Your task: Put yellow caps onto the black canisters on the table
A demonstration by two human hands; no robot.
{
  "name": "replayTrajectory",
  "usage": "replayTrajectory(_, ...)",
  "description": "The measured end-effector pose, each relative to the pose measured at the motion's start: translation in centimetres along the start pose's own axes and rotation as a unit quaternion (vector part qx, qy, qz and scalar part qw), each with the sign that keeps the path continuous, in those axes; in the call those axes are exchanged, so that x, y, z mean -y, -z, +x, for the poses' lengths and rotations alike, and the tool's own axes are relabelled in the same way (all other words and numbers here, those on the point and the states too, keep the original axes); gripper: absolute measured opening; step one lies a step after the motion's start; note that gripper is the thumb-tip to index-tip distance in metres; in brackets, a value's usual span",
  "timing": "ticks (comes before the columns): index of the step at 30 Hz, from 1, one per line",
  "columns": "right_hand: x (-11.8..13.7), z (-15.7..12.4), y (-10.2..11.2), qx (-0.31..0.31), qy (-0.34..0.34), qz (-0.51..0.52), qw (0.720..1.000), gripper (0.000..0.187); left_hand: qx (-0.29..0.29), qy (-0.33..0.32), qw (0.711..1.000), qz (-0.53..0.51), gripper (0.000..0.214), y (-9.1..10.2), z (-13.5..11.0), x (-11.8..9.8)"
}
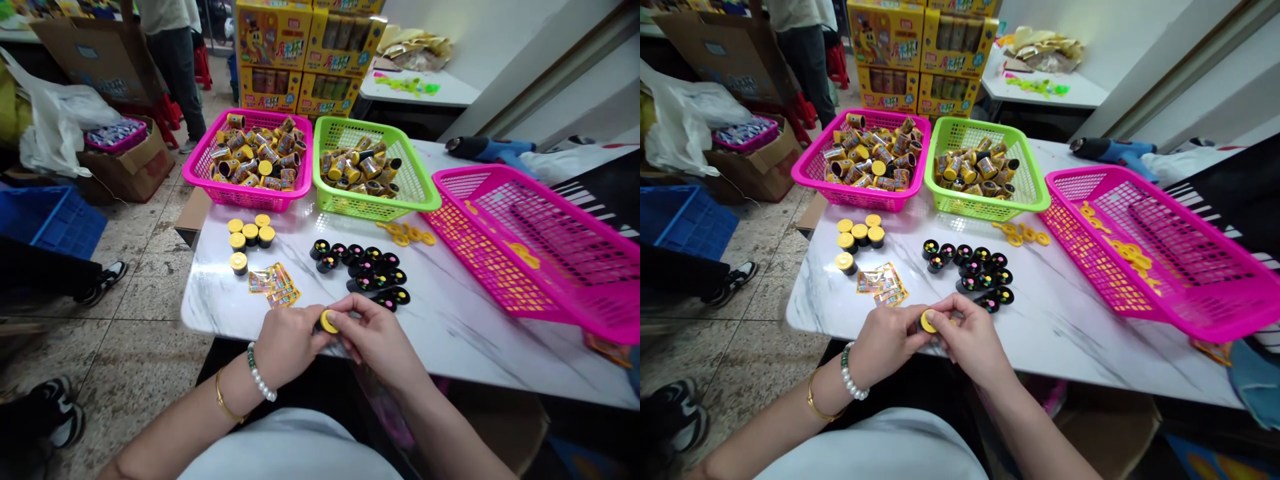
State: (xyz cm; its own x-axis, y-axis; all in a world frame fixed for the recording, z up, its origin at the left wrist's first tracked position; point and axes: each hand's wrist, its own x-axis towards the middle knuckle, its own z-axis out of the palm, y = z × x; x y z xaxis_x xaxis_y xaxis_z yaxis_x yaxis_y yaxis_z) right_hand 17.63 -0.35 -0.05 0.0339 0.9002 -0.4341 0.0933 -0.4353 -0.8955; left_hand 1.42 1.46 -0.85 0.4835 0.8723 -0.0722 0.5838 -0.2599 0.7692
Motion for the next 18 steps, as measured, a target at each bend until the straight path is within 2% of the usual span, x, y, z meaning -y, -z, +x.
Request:
replayTrajectory(3,-0.1,-0.1,0.0,0.016,-0.014,-0.003,1.000,0.050,0.060,0.042,0.980,-0.184,0.021,0.5,0.0,-0.3)
replayTrajectory(6,-0.4,-0.2,0.0,0.037,-0.027,0.002,0.999,0.050,0.056,0.101,0.955,-0.273,0.034,0.5,0.3,-0.1)
replayTrajectory(8,-0.6,-0.2,0.0,0.048,-0.024,0.015,0.998,0.048,0.042,0.102,0.957,-0.267,0.034,0.3,0.6,0.2)
replayTrajectory(10,-0.9,-0.1,-0.1,0.049,-0.010,0.030,0.998,0.048,0.060,0.092,0.958,-0.263,0.031,0.3,0.8,0.5)
replayTrajectory(12,-1.1,0.0,-0.2,0.033,0.002,0.038,0.999,0.047,0.080,0.081,0.958,-0.261,0.031,0.4,0.7,0.7)
replayTrajectory(14,-1.3,0.1,-0.6,0.010,0.009,0.043,0.999,0.046,0.074,0.053,0.966,-0.240,0.029,0.4,0.3,0.8)
replayTrajectory(18,-1.9,-0.3,-0.8,-0.026,0.033,0.055,0.998,0.049,-0.041,-0.045,0.992,-0.106,0.030,0.0,-0.4,0.8)
